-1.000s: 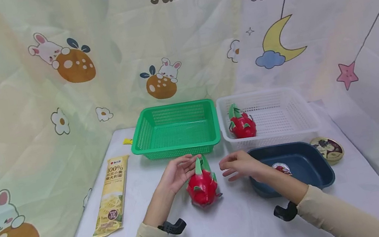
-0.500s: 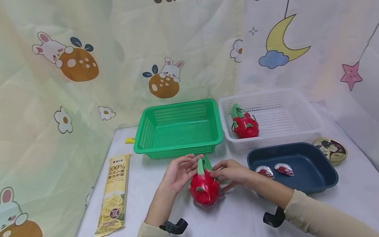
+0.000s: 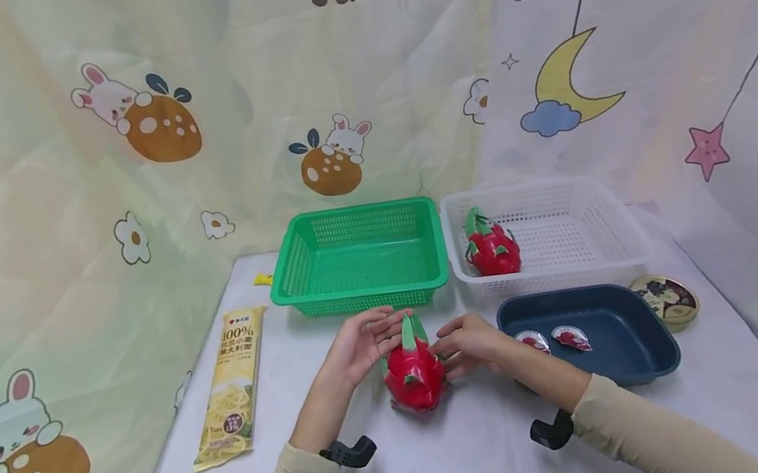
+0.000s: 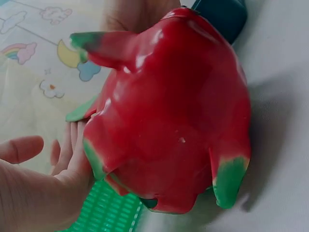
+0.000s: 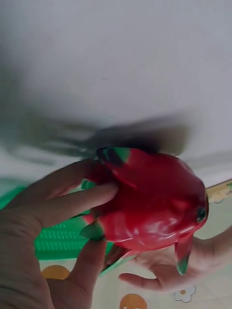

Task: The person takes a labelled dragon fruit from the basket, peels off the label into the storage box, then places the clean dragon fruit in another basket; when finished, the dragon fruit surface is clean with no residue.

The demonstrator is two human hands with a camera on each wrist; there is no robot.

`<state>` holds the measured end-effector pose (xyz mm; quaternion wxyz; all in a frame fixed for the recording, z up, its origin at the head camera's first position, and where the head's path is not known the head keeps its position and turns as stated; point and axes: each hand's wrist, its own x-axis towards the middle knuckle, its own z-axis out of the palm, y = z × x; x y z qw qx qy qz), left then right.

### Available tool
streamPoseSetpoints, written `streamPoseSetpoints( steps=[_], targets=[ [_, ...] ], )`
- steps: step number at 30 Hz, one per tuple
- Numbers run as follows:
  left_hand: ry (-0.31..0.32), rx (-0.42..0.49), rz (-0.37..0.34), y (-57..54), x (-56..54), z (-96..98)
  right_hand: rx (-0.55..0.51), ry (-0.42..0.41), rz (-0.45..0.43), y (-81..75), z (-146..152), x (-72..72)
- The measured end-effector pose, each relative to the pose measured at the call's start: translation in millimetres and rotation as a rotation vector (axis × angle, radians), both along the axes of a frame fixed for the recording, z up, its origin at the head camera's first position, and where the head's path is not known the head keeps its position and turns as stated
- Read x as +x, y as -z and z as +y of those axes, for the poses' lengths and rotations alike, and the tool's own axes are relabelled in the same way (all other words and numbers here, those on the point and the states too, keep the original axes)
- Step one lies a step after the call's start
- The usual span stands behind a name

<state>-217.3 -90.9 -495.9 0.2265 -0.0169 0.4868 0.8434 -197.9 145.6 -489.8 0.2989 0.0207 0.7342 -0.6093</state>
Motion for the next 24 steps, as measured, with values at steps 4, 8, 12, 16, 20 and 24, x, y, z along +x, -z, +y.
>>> streamPoseSetpoints(
  steps=[4,8,12,16,20,24],
  targets=[
    [0.041,-0.027,0.049,-2.8,0.0,2.7,-0.018,-0.027,-0.023,-1.8,5.7,-3.5],
    [0.053,-0.075,0.092,-4.3,0.0,4.8,-0.039,-0.043,-0.024,-4.8,7.5,-2.6],
    [0.050,-0.142,0.127,-7.9,2.7,5.8,-0.042,-0.064,-0.021,-5.0,9.4,-0.8],
    [0.021,-0.161,0.138,-12.4,7.3,6.5,-0.048,-0.097,-0.010,-3.3,11.9,0.5],
    [-0.038,-0.158,0.151,-16.5,11.5,6.5,-0.042,-0.128,0.002,-3.5,14.0,0.2],
    [-0.053,-0.163,0.160,-18.8,12.9,5.2,-0.048,-0.139,-0.002,-4.1,15.5,-1.4]
  ],
)
